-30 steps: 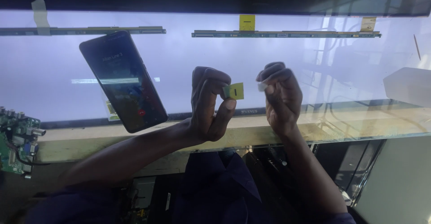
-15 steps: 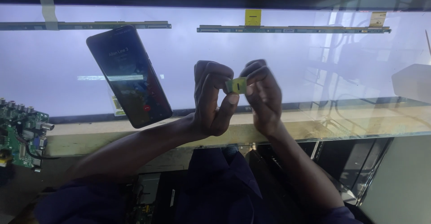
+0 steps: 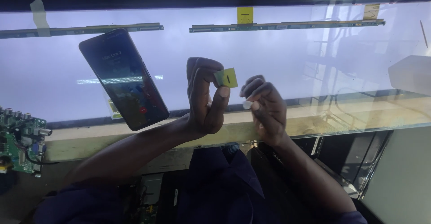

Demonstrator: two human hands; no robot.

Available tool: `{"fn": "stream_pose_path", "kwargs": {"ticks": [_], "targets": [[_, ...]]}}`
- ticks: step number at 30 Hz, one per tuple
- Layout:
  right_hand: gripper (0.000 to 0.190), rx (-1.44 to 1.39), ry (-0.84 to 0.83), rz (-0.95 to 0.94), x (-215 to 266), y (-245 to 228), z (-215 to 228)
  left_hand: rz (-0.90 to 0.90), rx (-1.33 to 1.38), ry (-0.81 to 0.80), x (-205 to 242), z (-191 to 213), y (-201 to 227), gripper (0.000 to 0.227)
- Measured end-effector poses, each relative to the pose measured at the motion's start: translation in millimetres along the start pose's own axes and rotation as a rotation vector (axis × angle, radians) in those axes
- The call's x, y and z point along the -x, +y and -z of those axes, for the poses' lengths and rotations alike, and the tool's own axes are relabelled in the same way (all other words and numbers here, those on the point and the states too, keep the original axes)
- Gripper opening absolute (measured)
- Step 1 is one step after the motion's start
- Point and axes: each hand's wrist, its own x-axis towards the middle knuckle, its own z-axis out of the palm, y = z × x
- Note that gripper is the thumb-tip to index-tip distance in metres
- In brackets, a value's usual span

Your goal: Applying small yellow adhesive markers to a television screen panel during an inspection or repair process.

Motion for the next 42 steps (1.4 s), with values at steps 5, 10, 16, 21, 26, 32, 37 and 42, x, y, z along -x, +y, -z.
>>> {"fn": "stream_pose_path", "kwargs": {"ticks": [5,10,16,21,26,32,37,42], "targets": [[0.014,0.18,0.181,0.164,-25.7,14.8,3.9,-0.019,-0.007,0.001,-1.6,-3.8,-1.1,0.019],[0.016,-0.064,0.264,-0.014,30.1,-11.0,12.0,0.05,0.017,-0.039,-2.7,-2.2,3.9,0.021],[0.008,0.457,0.642,0.1,59.6,-124.7,154.5,0.021,-0.151,-0.113,3.5,-12.3,4.4,0.018],[0.01,1.048,0.612,0.21,60.7,-171.1,245.1,0.043,-0.26,-0.155,5.9,-17.0,5.7,0.016],[0.008,1.505,0.405,0.22,48.6,-180.5,260.0,0.082,-0.287,-0.173,10.2,-15.0,2.4,0.012],[0.007,1.526,0.325,0.243,43.7,-175.2,270.7,0.057,-0.296,-0.186,6.7,-13.2,6.2,0.014],[0.008,1.576,0.334,0.252,43.2,-172.5,269.5,0.049,-0.29,-0.193,2.7,-12.6,9.5,0.018],[0.01,1.602,0.329,0.23,42.7,-175.9,266.9,0.051,-0.286,-0.199,2.8,-13.2,8.7,0.018]]}}
